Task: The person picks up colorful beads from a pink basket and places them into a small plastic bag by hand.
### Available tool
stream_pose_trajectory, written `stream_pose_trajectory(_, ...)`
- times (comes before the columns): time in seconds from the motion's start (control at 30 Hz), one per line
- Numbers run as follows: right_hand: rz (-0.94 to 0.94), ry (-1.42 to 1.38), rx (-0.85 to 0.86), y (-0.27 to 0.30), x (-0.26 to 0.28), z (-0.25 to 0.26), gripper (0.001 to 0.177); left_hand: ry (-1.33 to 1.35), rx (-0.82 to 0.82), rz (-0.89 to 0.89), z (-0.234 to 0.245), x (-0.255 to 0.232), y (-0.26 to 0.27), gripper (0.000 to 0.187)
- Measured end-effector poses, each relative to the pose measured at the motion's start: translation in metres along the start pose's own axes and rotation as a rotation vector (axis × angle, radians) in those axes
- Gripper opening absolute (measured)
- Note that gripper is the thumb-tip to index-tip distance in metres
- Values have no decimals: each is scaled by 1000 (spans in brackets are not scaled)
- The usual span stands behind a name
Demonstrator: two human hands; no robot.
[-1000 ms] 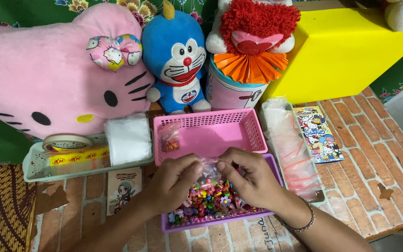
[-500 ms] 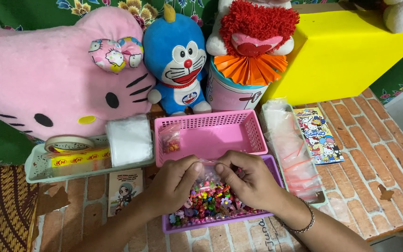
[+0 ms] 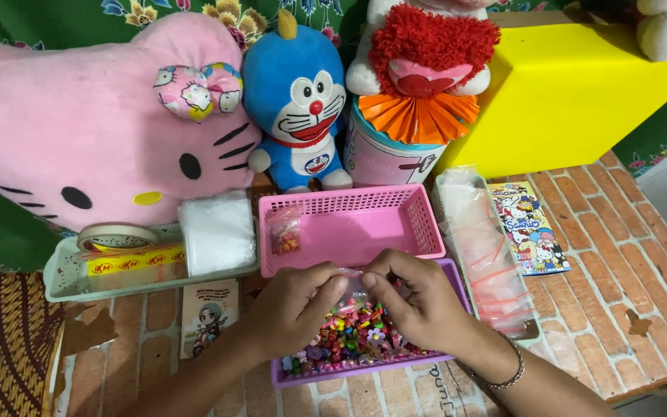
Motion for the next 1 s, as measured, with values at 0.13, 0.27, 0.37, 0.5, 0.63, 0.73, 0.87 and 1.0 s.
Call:
stream_pose_trajectory(0.13,41,5,15,-2,7,4,17,9,-6,-65,0,-3,-2,33)
stream_pose_trajectory(0.27,-22,8,25,-4,10,5,19,-66,-77,-224,0,-11,-3,32)
stream_pose_trajectory(0.37,-59,11,33,-8,13,9,18,-154,-149,-367,0,-19,-4,22)
stream_pose_trajectory(0.5,-28,35,67,-14,25,11,20,-131,-255,-389,7,-26,-4,16)
stream_pose_trajectory(0.63,-38,32,77,-17,25,11,17,-62,-259,-265,10,-23,-4,21)
stream_pose_trajectory(0.73,-66,53,66,-21,26,12,17,-88,-284,-225,12,-20,-2,23)
stream_pose_trajectory(0.87,-19,32,30,-34,31,14,12,-15,-347,-211,20,-17,-5,17)
stream_pose_trajectory(1.0,10,-5,47,-52,34,8,12,-12,-455,-244,40,-16,-7,13)
Point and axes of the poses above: each hand's wrist, its own y-axis away from the middle knuckle, its own z-axis out of the back of the hand, x = y × z, the point moved 2 cm from there along -y, towards the middle knuckle, and after that the axes turned 8 degrees about y, right-handed, at the moved point
